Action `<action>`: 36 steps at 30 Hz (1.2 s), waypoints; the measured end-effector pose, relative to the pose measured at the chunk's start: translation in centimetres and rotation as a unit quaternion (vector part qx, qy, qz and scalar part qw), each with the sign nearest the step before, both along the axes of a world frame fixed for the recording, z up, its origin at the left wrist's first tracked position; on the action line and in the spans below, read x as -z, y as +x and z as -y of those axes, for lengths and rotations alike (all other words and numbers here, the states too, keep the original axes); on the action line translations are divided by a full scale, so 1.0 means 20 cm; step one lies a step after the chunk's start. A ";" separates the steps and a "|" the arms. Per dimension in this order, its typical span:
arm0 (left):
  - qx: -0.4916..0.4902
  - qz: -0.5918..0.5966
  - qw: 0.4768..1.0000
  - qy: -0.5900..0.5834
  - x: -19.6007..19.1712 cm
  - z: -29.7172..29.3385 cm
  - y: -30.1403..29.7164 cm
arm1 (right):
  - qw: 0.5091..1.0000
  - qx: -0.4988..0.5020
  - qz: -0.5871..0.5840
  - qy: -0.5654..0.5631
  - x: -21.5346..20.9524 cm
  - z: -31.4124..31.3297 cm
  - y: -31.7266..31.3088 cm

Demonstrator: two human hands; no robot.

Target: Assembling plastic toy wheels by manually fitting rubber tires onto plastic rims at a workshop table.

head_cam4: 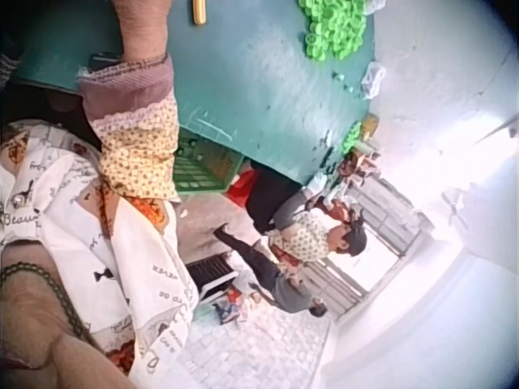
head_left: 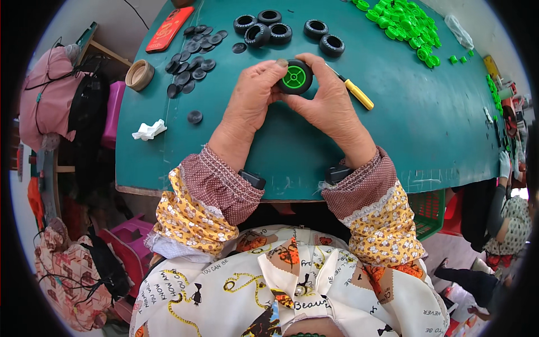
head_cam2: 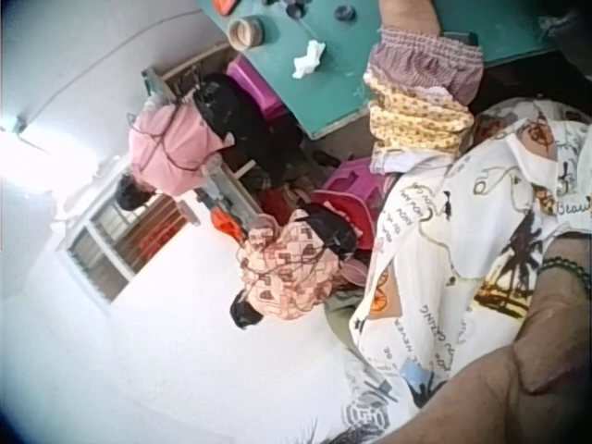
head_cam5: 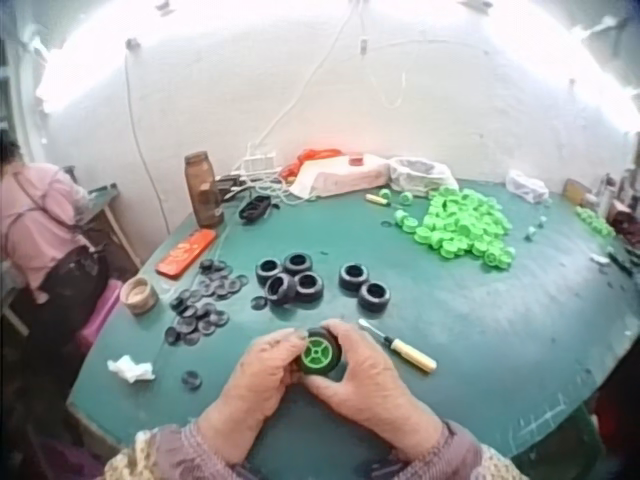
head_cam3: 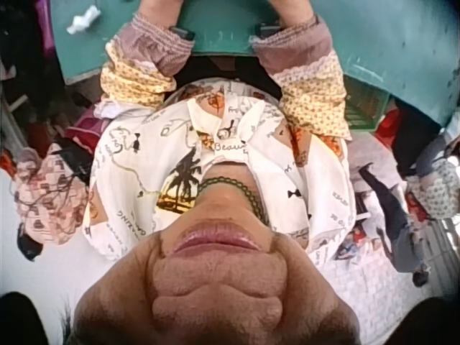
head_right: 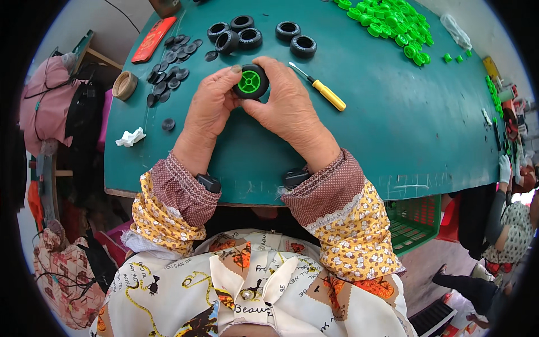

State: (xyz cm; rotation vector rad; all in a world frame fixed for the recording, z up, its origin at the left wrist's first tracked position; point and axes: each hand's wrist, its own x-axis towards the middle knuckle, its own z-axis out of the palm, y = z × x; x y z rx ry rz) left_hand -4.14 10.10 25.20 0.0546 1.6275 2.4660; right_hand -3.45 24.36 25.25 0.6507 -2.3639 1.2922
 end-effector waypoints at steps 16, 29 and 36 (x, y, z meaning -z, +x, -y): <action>0.010 -0.006 1.000 0.014 0.01 0.01 0.01 | 0.998 -0.049 0.044 -0.024 -0.01 0.02 0.01; 0.123 -0.003 0.989 -0.077 0.09 0.09 -0.03 | 0.993 0.025 0.096 -0.071 -0.07 -0.47 0.80; 0.147 -0.031 0.984 -0.096 0.04 -0.04 -0.03 | 0.906 0.338 0.248 -0.053 0.09 -0.91 1.44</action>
